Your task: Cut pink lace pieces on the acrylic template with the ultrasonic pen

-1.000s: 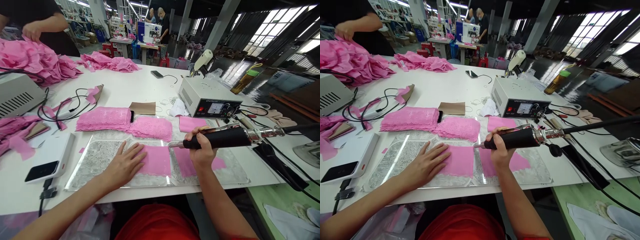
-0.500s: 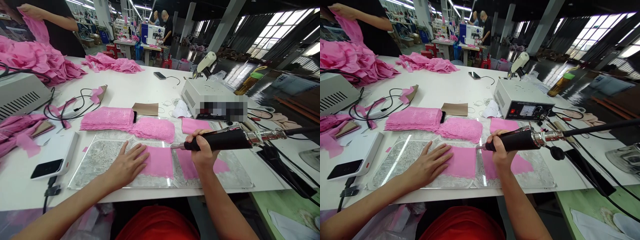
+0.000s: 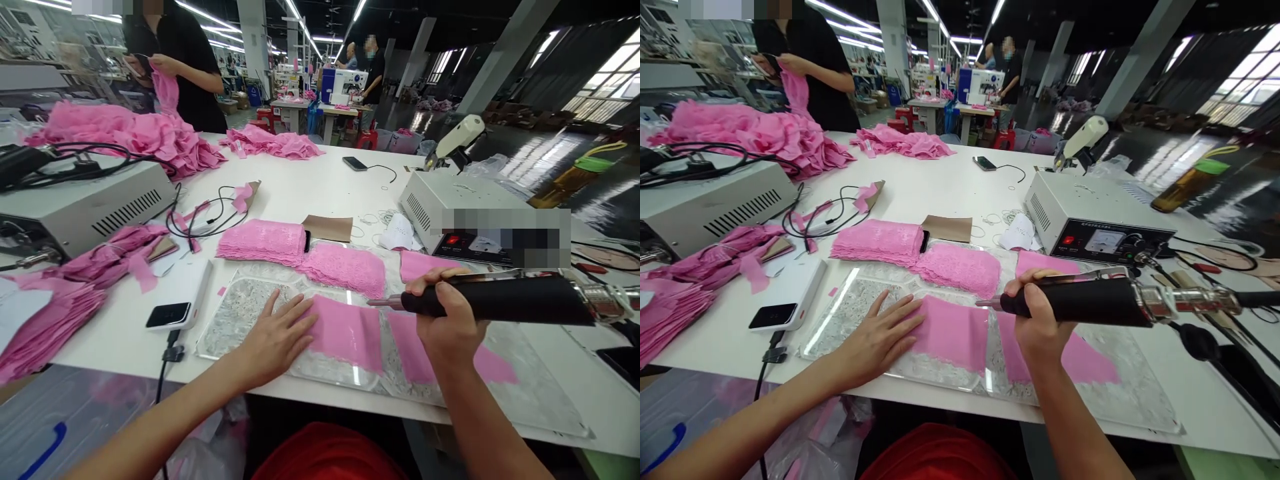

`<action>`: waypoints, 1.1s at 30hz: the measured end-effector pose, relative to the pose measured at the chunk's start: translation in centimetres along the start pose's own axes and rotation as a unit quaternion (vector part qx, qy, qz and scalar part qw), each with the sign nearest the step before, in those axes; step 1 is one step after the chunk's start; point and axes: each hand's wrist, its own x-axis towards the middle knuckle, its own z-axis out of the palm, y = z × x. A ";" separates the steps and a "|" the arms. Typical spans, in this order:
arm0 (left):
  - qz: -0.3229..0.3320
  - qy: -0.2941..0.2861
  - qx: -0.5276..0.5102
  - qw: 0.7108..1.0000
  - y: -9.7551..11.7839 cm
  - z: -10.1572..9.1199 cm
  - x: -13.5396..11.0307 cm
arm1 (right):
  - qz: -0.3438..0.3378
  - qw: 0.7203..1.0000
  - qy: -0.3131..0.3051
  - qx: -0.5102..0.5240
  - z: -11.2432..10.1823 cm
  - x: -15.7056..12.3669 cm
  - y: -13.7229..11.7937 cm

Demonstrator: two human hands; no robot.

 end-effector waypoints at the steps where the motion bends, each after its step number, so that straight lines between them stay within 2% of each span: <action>1: -0.005 -0.002 -0.003 1.000 0.0 0.0 -0.2 | 0.004 1.000 -0.012 0.008 0.6 -0.1 0.1; 7: -0.018 -0.015 -0.030 0.999 -0.1 0.0 -0.6 | 0.037 0.995 -0.083 0.038 4.5 -1.0 2.0; 11: -0.026 -0.010 -0.038 0.999 0.0 0.1 -0.7 | 0.042 0.993 -0.103 0.032 6.1 -1.5 3.3; 25: -0.029 0.025 -0.027 0.999 0.1 0.9 -1.1 | 0.044 0.991 -0.121 0.023 6.4 -1.9 5.0; 33: -0.032 0.046 -0.030 0.998 0.1 1.1 -1.2 | 0.041 0.992 -0.121 0.015 6.5 -1.9 5.1</action>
